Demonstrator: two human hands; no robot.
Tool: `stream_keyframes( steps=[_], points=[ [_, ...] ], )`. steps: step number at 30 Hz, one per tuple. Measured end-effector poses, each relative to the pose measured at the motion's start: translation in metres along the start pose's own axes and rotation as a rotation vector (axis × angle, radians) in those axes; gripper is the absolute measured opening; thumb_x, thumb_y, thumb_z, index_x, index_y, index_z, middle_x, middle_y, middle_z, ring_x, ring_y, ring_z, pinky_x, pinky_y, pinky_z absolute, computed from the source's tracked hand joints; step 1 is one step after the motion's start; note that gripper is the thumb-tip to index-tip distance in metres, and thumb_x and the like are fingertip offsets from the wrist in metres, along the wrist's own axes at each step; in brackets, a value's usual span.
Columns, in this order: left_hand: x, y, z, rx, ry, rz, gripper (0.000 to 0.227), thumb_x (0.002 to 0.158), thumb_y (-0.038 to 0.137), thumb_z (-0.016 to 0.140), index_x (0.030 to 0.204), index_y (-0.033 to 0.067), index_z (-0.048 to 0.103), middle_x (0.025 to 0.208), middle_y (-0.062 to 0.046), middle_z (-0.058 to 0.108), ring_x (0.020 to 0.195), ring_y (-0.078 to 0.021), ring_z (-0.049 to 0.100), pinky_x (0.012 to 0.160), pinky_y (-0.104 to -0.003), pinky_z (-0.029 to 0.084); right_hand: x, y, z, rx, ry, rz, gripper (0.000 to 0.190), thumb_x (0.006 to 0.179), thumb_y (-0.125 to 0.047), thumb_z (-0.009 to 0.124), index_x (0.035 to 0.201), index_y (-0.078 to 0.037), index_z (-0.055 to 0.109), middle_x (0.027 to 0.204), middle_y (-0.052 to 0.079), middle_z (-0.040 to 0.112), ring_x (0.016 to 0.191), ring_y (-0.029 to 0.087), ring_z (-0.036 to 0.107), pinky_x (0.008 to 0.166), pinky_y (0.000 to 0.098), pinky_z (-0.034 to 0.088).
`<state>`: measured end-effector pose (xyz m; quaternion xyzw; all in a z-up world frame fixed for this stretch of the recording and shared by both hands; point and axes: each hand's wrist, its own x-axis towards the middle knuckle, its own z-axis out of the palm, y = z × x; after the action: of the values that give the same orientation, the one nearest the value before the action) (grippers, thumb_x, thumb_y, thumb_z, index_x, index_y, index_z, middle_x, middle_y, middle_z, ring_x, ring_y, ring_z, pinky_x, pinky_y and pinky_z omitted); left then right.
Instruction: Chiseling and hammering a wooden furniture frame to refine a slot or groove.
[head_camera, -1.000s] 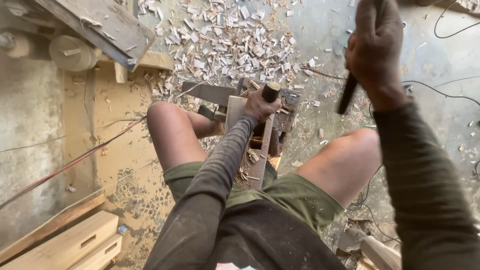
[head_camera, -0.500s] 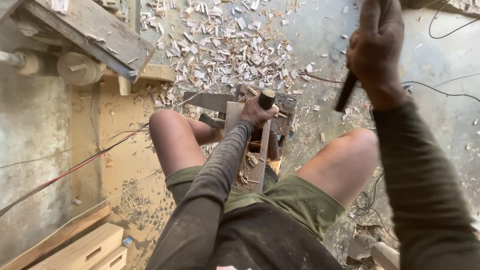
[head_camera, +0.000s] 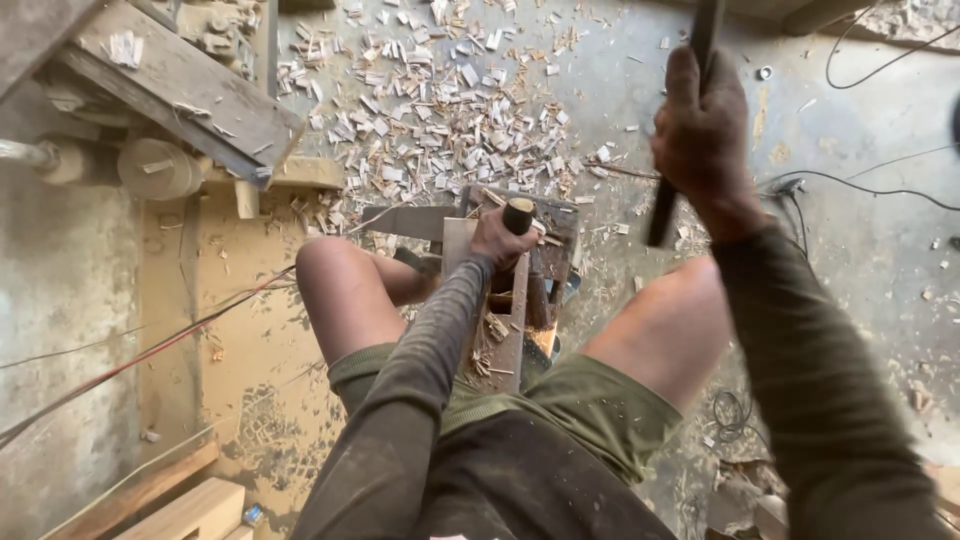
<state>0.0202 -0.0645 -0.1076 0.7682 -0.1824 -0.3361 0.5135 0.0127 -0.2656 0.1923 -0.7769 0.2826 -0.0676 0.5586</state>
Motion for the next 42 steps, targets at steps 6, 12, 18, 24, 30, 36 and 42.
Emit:
stream_keyframes(
  steps=[6,12,18,24,30,36,42],
  points=[
    [-0.016,0.014,-0.003,-0.032,-0.032,-0.048,0.028,0.082,0.023,0.079,0.100,0.0054,0.068,0.084,-0.003,0.071,0.074,-0.0158,0.070,0.068,-0.032,0.065,-0.073,0.115,0.055,-0.865,-0.528,0.172,0.043,0.107,-0.041,0.049,0.115,0.000,0.058,0.089,0.021,0.071,0.073,0.032,0.068,0.066,0.0447,0.056],
    [-0.053,0.000,0.007,-0.360,0.019,0.003,0.031,0.084,0.021,0.082,0.107,0.0087,0.066,0.094,-0.004,0.073,0.085,-0.0155,0.071,0.078,-0.033,0.064,-0.122,0.143,0.041,-0.477,-0.265,0.333,0.045,0.106,-0.048,0.052,0.093,-0.006,0.057,0.065,0.002,0.059,0.052,0.012,0.053,0.045,0.0312,0.045],
    [-0.156,0.031,-0.021,0.008,-0.087,0.595,0.021,0.084,0.021,0.081,0.095,0.0099,0.067,0.082,-0.008,0.072,0.070,-0.0167,0.070,0.059,-0.032,0.064,-0.192,0.213,0.048,0.171,-0.068,0.580,0.036,0.106,-0.041,0.054,0.087,-0.011,0.048,0.062,0.000,0.052,0.047,0.011,0.050,0.042,0.0283,0.043],
    [-0.078,0.070,-0.057,0.223,0.297,0.822,0.036,0.089,0.038,0.089,0.097,0.0111,0.067,0.062,-0.003,0.065,0.050,-0.0145,0.062,0.048,-0.031,0.060,-0.202,0.163,0.049,0.091,-0.041,0.516,0.030,0.103,-0.040,0.053,0.100,-0.009,0.053,0.064,-0.001,0.053,0.046,0.009,0.049,0.040,0.0248,0.044],
    [-0.101,0.065,-0.042,0.859,-0.496,0.403,0.038,0.086,0.032,0.080,0.115,0.0141,0.063,0.096,-0.007,0.072,0.079,-0.0206,0.073,0.072,-0.037,0.065,-0.209,0.183,0.047,0.036,-0.050,0.524,0.039,0.103,-0.042,0.058,0.100,-0.004,0.055,0.069,0.000,0.055,0.048,0.008,0.050,0.042,0.0247,0.045],
    [-0.064,0.049,-0.046,0.976,-0.284,0.151,0.033,0.092,0.032,0.075,0.118,0.0158,0.061,0.100,-0.010,0.071,0.081,-0.0215,0.073,0.077,-0.039,0.063,-0.219,0.172,0.050,-0.071,-0.015,0.433,0.041,0.105,-0.042,0.058,0.099,-0.002,0.053,0.064,0.000,0.055,0.048,0.009,0.052,0.042,0.0246,0.046],
    [-0.076,0.099,-0.070,0.404,0.331,0.568,0.045,0.084,0.045,0.086,0.102,0.0097,0.064,0.086,-0.010,0.075,0.073,-0.0206,0.074,0.064,-0.037,0.065,-0.223,0.190,0.054,0.087,0.030,0.366,0.037,0.104,-0.041,0.058,0.099,-0.004,0.054,0.062,-0.001,0.054,0.046,0.009,0.049,0.039,0.0252,0.040]
  ],
)
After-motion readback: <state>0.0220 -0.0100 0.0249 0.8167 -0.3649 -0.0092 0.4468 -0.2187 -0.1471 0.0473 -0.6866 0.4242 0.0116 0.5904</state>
